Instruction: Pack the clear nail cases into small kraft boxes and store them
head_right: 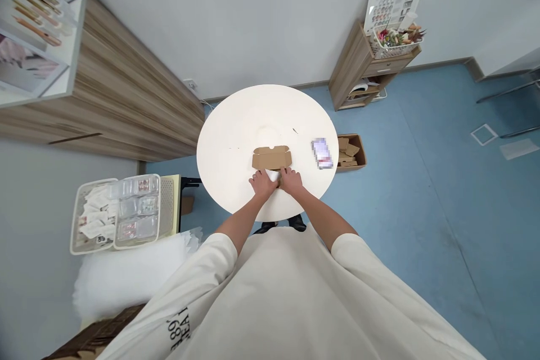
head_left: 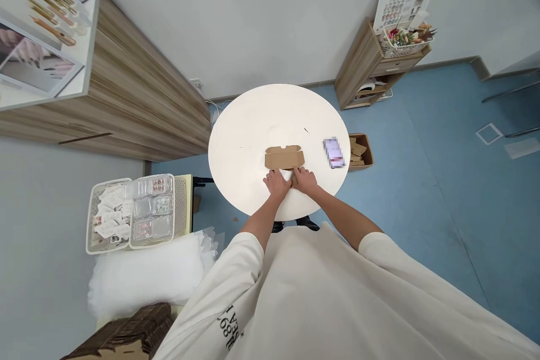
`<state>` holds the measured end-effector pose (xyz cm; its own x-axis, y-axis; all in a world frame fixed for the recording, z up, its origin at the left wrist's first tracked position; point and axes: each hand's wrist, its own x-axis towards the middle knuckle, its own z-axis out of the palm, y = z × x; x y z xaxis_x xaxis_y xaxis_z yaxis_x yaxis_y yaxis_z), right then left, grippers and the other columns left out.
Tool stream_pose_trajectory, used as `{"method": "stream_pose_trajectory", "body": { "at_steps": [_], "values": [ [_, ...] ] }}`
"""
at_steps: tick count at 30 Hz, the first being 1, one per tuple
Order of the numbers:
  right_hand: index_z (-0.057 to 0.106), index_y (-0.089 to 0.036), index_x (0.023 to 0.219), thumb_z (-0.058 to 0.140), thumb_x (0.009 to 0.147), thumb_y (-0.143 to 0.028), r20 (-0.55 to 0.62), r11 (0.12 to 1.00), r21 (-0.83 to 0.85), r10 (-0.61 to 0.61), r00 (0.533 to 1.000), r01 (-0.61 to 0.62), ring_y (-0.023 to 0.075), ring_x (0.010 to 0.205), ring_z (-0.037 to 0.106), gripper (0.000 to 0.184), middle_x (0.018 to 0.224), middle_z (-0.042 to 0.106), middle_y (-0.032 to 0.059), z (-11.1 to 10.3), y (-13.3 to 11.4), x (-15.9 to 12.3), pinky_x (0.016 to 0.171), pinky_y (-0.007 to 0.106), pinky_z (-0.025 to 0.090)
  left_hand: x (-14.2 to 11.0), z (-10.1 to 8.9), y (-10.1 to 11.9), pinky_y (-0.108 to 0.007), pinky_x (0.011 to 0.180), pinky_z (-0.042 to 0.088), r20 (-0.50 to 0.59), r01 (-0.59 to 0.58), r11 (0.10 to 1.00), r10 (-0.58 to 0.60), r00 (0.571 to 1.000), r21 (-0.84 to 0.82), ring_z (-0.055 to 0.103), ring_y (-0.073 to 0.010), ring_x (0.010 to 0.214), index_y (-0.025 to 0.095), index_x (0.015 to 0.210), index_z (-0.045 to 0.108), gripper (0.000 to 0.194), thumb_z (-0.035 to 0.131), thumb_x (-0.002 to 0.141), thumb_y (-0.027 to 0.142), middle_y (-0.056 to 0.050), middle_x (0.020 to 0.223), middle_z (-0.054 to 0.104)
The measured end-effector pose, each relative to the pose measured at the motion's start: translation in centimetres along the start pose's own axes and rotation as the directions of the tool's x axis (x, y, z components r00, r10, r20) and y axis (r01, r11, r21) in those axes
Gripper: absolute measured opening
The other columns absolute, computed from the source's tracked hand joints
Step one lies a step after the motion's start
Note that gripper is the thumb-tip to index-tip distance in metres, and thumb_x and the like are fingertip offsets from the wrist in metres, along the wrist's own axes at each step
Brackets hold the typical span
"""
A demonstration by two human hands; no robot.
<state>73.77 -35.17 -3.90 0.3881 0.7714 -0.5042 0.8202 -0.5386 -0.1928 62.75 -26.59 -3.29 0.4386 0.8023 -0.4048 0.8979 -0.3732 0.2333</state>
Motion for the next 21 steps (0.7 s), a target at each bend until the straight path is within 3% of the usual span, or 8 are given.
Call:
{"method": "stream_pose_trajectory", "body": {
  "at_steps": [8,13,17,19,21],
  "values": [
    [0.026,-0.019,0.155,0.071,0.084,-0.047,0.005,1.000,0.005,-0.020,1.000,0.020,0.0334,0.117,0.053,0.089,0.139,0.049,0.0200,0.1,0.2,0.1,0.094,0.040,0.041,0.2,1.8,0.7,-0.047,0.096,0.039,0.094,0.088,0.994,-0.081,0.992,-0.064,0.056,-0.0395,0.121,0.015,0.124,0.045,0.056,0.065,0.087,0.052,-0.023,0.131,0.050],
    [0.024,-0.018,0.156,0.071,0.084,-0.049,0.008,0.999,-0.013,-0.035,0.999,0.035,0.0330,0.117,0.053,0.092,0.139,0.049,0.0199,0.2,0.4,0.0,0.093,0.039,0.041,0.0,1.5,-0.3,-0.044,0.091,0.045,0.129,0.040,0.988,-0.021,0.991,-0.146,0.058,-0.0375,0.118,0.015,0.121,0.050,0.046,0.054,0.094,0.052,-0.022,0.134,0.049],
    [0.020,-0.019,0.157,0.070,0.085,-0.048,0.009,0.998,-0.043,-0.035,0.999,0.036,0.0325,0.117,0.052,0.092,0.139,0.049,0.0197,0.3,0.4,-0.1,0.093,0.040,0.041,0.1,0.3,-2.1,-0.045,0.099,0.042,-0.008,-0.037,0.977,0.036,0.999,-0.209,0.055,-0.0343,0.122,0.019,0.118,0.053,0.030,0.047,0.097,0.038,-0.018,0.130,0.054],
    [0.020,-0.019,0.157,0.069,0.085,-0.049,0.009,0.998,-0.055,-0.030,1.000,0.030,0.0326,0.117,0.052,0.092,0.140,0.048,0.0196,0.4,0.4,-0.1,0.094,0.040,0.041,0.9,-0.3,-3.1,-0.047,0.104,0.039,-0.114,-0.003,0.968,-0.026,0.993,-0.251,0.051,-0.0345,0.128,0.020,0.124,0.050,0.033,0.050,0.094,0.033,-0.018,0.132,0.054],
    [0.018,-0.019,0.157,0.069,0.085,-0.050,0.027,0.998,-0.062,-0.025,0.999,0.027,0.0328,0.118,0.052,0.093,0.140,0.048,0.0194,0.3,0.4,0.0,0.094,0.041,0.041,2.2,-0.8,-3.9,-0.046,0.104,0.039,-0.113,0.086,0.935,-0.132,0.985,-0.345,0.048,-0.0341,0.132,0.019,0.131,0.046,0.043,0.055,0.090,0.031,-0.019,0.138,0.052]
  ]
}}
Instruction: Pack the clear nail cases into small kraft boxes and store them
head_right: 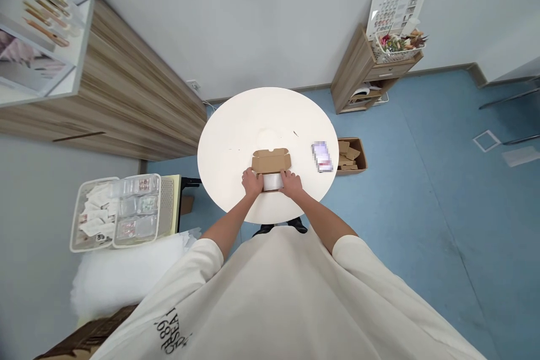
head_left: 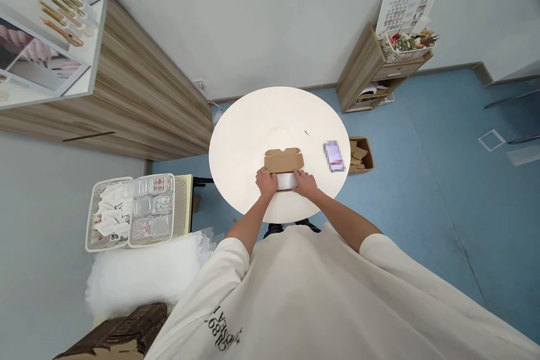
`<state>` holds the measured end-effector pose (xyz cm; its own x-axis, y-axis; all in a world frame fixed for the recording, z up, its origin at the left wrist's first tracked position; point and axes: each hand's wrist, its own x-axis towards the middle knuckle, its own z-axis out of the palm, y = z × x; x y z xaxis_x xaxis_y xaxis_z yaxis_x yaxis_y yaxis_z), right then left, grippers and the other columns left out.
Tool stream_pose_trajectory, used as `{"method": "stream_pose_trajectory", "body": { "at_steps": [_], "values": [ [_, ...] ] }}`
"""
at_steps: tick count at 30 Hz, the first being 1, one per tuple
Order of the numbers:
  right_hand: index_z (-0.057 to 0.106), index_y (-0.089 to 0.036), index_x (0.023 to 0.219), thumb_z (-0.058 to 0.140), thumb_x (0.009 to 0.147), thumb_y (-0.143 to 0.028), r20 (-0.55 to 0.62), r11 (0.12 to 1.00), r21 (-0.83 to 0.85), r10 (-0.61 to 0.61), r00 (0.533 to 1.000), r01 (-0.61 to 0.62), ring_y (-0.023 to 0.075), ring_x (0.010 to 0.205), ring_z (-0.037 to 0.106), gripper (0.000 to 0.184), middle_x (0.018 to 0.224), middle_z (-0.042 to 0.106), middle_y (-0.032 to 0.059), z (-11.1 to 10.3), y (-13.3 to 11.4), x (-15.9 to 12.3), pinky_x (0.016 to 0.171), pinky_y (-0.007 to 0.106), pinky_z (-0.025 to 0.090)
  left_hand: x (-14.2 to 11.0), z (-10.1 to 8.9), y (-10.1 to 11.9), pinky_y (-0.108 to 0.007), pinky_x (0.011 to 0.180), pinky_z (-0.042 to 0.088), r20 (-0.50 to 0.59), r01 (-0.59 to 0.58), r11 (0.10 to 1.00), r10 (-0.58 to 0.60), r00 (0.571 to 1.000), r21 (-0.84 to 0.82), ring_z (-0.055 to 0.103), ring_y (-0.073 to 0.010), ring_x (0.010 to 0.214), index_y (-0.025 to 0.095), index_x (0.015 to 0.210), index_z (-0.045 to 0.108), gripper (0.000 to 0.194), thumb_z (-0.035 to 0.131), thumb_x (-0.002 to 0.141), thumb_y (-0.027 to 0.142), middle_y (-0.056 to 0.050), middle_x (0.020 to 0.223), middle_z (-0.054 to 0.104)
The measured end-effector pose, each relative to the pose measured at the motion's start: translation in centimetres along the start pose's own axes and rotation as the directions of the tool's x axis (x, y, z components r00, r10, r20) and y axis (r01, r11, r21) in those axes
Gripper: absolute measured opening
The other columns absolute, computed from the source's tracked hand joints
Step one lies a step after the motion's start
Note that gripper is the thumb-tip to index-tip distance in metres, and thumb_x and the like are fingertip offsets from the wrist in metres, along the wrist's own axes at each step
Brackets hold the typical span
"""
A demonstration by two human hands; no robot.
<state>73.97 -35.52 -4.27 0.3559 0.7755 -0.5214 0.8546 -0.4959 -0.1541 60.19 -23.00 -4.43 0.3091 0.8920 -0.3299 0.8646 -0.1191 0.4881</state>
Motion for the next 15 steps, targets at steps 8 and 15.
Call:
{"method": "stream_pose_trajectory", "body": {
  "at_steps": [8,15],
  "values": [
    [0.015,-0.021,0.158,0.068,0.086,-0.051,0.032,1.000,-0.005,0.011,0.999,-0.011,0.0325,0.120,0.051,0.095,0.141,0.048,0.0192,0.0,0.0,0.2,0.095,0.040,0.041,4.4,0.0,-0.9,-0.034,0.081,0.049,0.307,0.339,0.841,-0.219,0.926,-0.422,0.063,-0.0225,0.099,0.024,0.095,0.053,0.025,0.045,0.097,0.047,-0.008,0.108,0.066],
    [0.017,-0.023,0.159,0.070,0.085,-0.047,0.014,0.999,0.052,0.007,1.000,-0.007,0.0342,0.125,0.047,0.094,0.146,0.044,0.0189,-0.1,0.0,0.1,0.099,0.043,0.040,5.1,0.3,-1.0,-0.031,0.076,0.049,0.325,0.338,0.813,-0.196,0.925,-0.473,0.060,-0.0174,0.087,0.024,0.089,0.049,0.021,0.045,0.097,0.043,-0.005,0.100,0.064]
  ]
}}
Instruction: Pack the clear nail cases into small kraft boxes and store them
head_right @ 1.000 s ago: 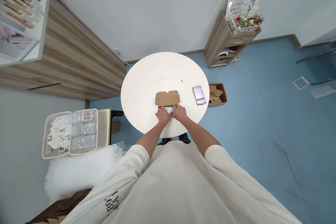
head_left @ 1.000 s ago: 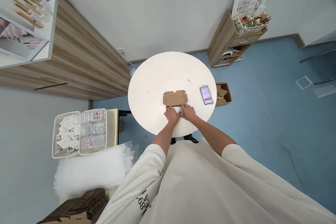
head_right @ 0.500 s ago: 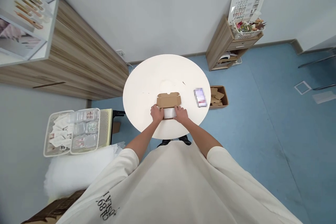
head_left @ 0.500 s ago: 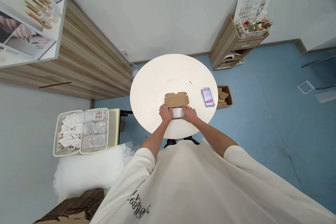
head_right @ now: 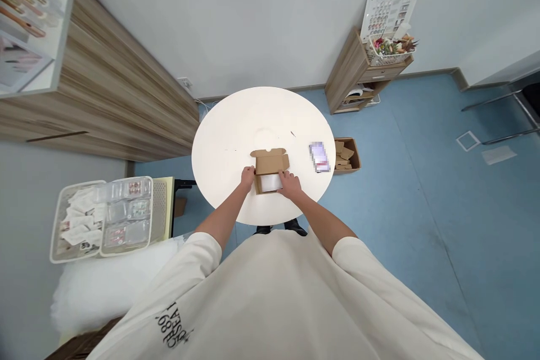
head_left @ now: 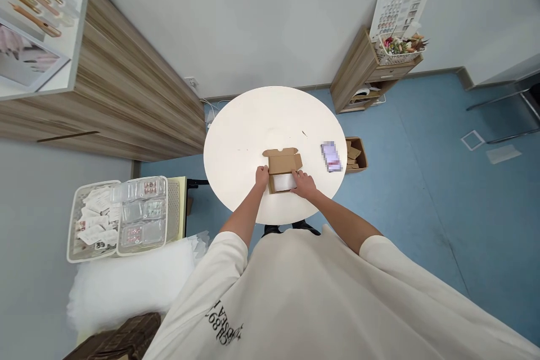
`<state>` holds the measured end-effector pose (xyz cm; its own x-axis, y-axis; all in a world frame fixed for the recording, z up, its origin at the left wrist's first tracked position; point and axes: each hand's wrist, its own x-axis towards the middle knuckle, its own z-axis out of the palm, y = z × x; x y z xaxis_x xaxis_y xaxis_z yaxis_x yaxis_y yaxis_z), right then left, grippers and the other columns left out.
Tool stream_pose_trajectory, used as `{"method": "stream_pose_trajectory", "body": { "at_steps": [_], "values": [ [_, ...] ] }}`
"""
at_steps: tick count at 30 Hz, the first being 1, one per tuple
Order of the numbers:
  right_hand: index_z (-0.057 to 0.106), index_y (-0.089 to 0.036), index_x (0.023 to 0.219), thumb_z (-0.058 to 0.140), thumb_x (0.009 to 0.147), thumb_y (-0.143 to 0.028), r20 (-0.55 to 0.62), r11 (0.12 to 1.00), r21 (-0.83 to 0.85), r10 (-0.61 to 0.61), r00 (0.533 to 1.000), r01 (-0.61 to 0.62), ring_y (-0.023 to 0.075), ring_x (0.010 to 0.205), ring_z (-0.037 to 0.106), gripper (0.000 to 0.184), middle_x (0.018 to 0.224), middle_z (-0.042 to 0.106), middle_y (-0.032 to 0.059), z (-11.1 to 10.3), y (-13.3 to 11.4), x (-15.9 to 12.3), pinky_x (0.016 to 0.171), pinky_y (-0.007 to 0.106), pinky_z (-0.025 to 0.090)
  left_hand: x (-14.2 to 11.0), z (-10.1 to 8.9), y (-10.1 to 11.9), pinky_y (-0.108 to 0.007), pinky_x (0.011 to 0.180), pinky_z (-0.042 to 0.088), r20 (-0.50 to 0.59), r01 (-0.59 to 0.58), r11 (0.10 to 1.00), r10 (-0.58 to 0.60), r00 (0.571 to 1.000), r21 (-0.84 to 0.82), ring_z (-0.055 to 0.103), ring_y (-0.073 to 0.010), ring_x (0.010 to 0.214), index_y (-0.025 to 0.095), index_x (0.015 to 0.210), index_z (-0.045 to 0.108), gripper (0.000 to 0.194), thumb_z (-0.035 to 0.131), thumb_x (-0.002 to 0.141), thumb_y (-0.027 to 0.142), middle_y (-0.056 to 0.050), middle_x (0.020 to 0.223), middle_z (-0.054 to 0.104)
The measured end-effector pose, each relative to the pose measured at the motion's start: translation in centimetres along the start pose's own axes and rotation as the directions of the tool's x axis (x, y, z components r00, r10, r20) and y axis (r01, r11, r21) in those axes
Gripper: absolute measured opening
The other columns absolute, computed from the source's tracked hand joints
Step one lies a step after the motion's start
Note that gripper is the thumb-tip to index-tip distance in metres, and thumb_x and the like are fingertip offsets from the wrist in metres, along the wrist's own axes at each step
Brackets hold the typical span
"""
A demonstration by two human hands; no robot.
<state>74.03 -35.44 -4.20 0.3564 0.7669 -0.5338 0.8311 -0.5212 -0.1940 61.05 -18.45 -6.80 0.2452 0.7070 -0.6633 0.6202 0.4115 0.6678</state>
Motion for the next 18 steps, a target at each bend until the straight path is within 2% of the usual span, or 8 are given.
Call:
{"method": "stream_pose_trajectory", "body": {
  "at_steps": [4,7,10,12,15,17,18],
  "values": [
    [0.017,-0.025,0.158,0.071,0.083,-0.048,-0.003,0.999,0.034,-0.002,1.000,0.002,0.0343,0.130,0.044,0.095,0.155,0.034,0.0176,-0.2,0.1,-0.4,0.102,0.043,0.039,0.0,-0.1,-0.1,-0.031,0.082,0.050,0.001,-0.049,0.999,0.049,0.999,0.024,0.062,-0.0176,0.093,0.023,0.090,0.052,0.020,0.056,0.093,0.042,-0.004,0.102,0.066],
    [0.019,-0.025,0.157,0.072,0.080,-0.053,-0.006,0.992,0.124,-0.016,1.000,0.017,0.0348,0.134,0.041,0.097,0.159,0.030,0.0171,-0.4,0.2,-0.8,0.103,0.044,0.039,-0.1,-0.4,-0.2,-0.031,0.086,0.051,-0.010,-0.052,0.999,0.052,0.999,0.001,0.065,-0.0189,0.101,0.023,0.100,0.054,0.025,0.062,0.090,0.044,-0.008,0.112,0.067],
    [0.026,-0.022,0.152,0.064,0.085,-0.055,-0.080,0.959,0.285,0.012,0.997,0.012,0.0323,0.132,0.044,0.084,0.155,0.036,0.0168,-0.5,0.5,-1.1,0.104,0.044,0.039,-0.1,-0.7,-0.3,-0.032,0.089,0.051,0.016,-0.059,0.998,0.059,0.998,-0.024,0.066,-0.0202,0.108,0.022,0.114,0.055,0.034,0.066,0.089,0.042,-0.010,0.121,0.067],
    [0.030,-0.021,0.148,0.055,0.090,-0.053,-0.139,0.895,0.445,0.110,0.984,-0.038,0.0290,0.127,0.050,0.071,0.150,0.043,0.0161,-0.8,0.7,-0.8,0.102,0.041,0.042,0.0,-0.9,-0.4,-0.032,0.092,0.051,0.048,-0.069,0.997,0.071,0.996,-0.035,0.066,-0.0204,0.110,0.021,0.120,0.055,0.037,0.066,0.089,0.039,-0.011,0.122,0.068],
    [0.026,-0.021,0.150,0.047,0.093,-0.049,-0.151,0.706,0.699,0.304,0.941,-0.116,0.0248,0.118,0.058,0.066,0.148,0.047,0.0151,-1.6,1.2,0.5,0.095,0.038,0.048,0.1,-1.1,-0.2,-0.033,0.095,0.050,0.080,-0.088,0.995,0.091,0.993,-0.044,0.066,-0.0203,0.111,0.018,0.124,0.057,0.039,0.065,0.089,0.032,-0.012,0.123,0.069],
    [0.024,-0.021,0.152,0.043,0.094,-0.045,-0.119,0.582,0.803,0.363,0.924,-0.125,0.0228,0.114,0.061,0.066,0.147,0.051,0.0144,-2.3,1.6,1.5,0.094,0.036,0.050,0.0,-1.2,0.1,-0.033,0.097,0.050,0.103,-0.107,0.993,0.112,0.988,-0.051,0.066,-0.0207,0.113,0.018,0.128,0.057,0.041,0.065,0.089,0.028,-0.013,0.125,0.069],
    [0.028,-0.021,0.152,0.042,0.094,-0.044,-0.099,0.547,0.827,0.367,0.925,-0.128,0.0224,0.115,0.061,0.064,0.143,0.055,0.0135,-2.6,1.7,1.9,0.095,0.035,0.049,-0.1,-1.3,0.2,-0.034,0.098,0.050,0.119,-0.118,0.992,0.124,0.985,-0.054,0.065,-0.0210,0.115,0.018,0.129,0.057,0.042,0.066,0.088,0.027,-0.013,0.126,0.068]
  ]
}}
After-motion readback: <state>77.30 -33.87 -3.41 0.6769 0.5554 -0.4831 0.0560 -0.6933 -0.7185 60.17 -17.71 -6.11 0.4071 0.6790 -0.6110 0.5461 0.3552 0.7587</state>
